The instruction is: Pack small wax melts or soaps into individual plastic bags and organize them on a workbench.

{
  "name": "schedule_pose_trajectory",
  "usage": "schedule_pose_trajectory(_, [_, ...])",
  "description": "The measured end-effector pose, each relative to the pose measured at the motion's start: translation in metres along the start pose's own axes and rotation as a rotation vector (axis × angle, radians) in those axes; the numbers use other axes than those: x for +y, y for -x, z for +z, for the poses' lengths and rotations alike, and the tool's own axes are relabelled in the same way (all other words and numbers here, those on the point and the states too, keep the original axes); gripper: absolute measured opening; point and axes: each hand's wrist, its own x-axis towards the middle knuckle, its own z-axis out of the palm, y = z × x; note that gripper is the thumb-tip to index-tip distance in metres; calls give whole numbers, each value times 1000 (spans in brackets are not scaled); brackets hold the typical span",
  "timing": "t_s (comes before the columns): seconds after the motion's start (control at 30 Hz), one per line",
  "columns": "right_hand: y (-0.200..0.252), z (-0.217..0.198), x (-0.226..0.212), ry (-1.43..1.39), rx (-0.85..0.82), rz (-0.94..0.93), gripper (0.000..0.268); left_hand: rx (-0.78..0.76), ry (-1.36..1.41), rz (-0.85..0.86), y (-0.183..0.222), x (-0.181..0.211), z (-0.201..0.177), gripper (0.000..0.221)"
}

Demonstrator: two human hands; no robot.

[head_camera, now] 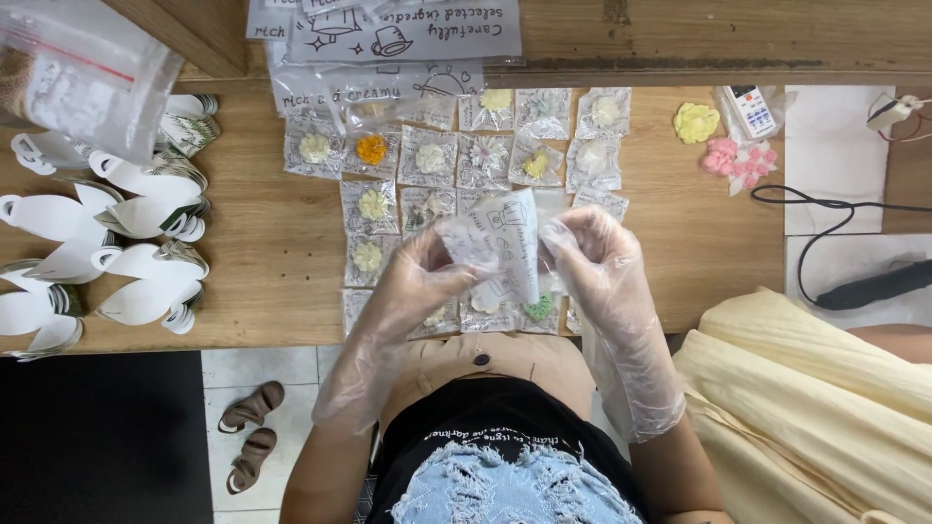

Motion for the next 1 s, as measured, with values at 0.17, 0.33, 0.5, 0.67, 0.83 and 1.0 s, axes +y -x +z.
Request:
schedule_pose_trajectory(0.17, [-5, -1, -9, -67, -49, 5, 27, 32, 45, -22, -5, -32, -5, 36])
schedule_pose_trajectory(0.33, [-5, -10, -6, -169, -123, 104, 30, 3, 156, 72, -4, -19, -11, 29])
schedule_pose_trajectory(0.5, [2, -5, -32, -265, -163, 121, 29, 60, -66, 146, 0, -19, -16, 12])
schedule_pose_trajectory(0.67, [0, -11, -24, -221, -160, 180, 33, 138, -146, 161, 11, 10, -11, 8])
schedule_pose_trajectory(0.83, [-4, -11, -7, -224, -168, 168, 30, 152, -180, 185, 20, 6, -10, 11])
schedule_pose_trajectory(1.0, [-5, -5, -6, -212, -172, 161, 25, 180, -246, 185, 25, 13, -2, 15])
